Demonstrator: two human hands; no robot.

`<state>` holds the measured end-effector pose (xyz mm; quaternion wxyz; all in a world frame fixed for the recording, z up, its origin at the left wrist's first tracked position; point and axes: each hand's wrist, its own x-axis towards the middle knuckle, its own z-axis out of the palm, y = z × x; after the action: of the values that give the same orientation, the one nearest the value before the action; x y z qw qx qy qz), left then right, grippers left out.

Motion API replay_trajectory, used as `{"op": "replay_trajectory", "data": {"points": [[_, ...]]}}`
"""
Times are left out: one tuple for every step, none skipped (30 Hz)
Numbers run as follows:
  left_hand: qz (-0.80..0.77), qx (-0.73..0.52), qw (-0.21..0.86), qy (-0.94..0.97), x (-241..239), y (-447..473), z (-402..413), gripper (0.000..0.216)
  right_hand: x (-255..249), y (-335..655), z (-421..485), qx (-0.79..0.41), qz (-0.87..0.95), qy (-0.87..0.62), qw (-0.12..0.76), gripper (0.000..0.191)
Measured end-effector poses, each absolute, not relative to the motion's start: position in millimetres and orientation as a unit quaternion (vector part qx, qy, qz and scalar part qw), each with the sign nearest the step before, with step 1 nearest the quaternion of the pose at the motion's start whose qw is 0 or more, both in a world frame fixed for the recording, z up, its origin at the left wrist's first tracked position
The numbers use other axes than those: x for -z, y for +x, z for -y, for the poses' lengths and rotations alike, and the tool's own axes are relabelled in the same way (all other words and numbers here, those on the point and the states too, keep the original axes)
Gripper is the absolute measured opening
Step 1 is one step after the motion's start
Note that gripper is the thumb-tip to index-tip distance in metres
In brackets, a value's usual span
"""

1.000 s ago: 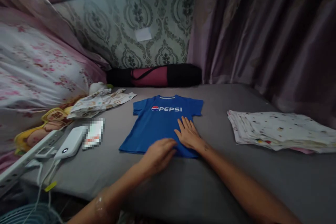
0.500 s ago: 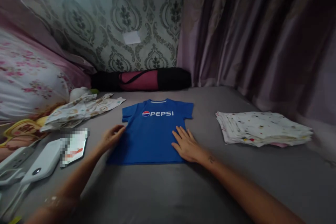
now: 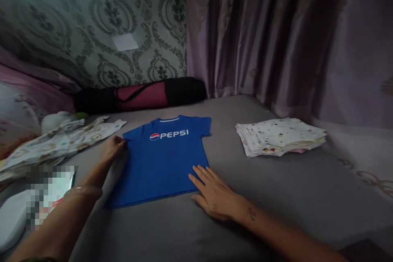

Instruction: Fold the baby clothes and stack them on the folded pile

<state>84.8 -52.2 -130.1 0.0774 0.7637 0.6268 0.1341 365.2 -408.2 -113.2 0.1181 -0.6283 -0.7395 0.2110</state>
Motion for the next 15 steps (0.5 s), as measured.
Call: {"op": "replay_trajectory", "data": {"points": [[-0.628,-0.136,0.052,0.765,128.1,83.9,53.9,0.024,111.3,366.4,411.0,-0.218,0.74,-0.626,0.115,0.059],[-0.628,-0.142,0.021,0.765,125.9,83.8,57.2,0.028,109.5,367.6,411.7,-0.225,0.74,-0.624,0.113,0.059],[-0.625,-0.15,-0.011,0.766,123.7,85.1,62.1,0.032,107.9,368.6,410.2,-0.229,0.738,-0.624,0.113,0.057],[-0.614,-0.16,-0.038,0.772,122.0,87.9,68.7,0.035,106.8,369.2,406.1,-0.227,0.737,-0.627,0.115,0.055],[-0.593,-0.163,-0.053,0.786,120.9,92.3,76.7,0.036,106.3,369.3,399.6,-0.218,0.735,-0.631,0.122,0.053],[-0.561,-0.158,-0.055,0.811,121.0,97.8,85.9,0.037,106.8,368.8,391.4,-0.199,0.734,-0.636,0.133,0.051],[-0.516,-0.143,-0.046,0.843,122.6,103.8,96.0,0.037,108.3,367.8,382.1,-0.173,0.732,-0.643,0.145,0.05],[-0.465,-0.123,-0.031,0.876,125.8,109.7,106.5,0.037,110.9,366.5,372.7,-0.144,0.729,-0.651,0.155,0.051],[-0.418,-0.101,-0.015,0.903,130.7,114.8,117.1,0.039,114.6,365.1,364.1,-0.118,0.725,-0.659,0.162,0.053],[-0.385,-0.082,-0.004,0.919,137.0,118.6,127.1,0.042,119.1,364.0,357.1,-0.101,0.72,-0.667,0.163,0.056],[-0.371,-0.07,0.0,0.926,144.1,120.9,136.0,0.046,124.0,363.4,351.9,-0.094,0.714,-0.675,0.158,0.059],[-0.373,-0.06,0.0,0.926,151.5,121.8,143.4,0.052,128.9,363.2,348.7,-0.097,0.711,-0.68,0.15,0.061],[-0.383,-0.053,0.001,0.922,158.3,121.5,148.9,0.056,133.2,363.5,347.1,-0.104,0.709,-0.683,0.143,0.063],[-0.394,-0.046,0.003,0.918,163.7,120.5,152.5,0.06,136.6,364.2,346.8,-0.113,0.708,-0.683,0.138,0.064],[-0.404,-0.041,0.006,0.914,167.2,119.3,154.3,0.062,138.7,365.1,347.3,-0.12,0.708,-0.683,0.135,0.064]]}}
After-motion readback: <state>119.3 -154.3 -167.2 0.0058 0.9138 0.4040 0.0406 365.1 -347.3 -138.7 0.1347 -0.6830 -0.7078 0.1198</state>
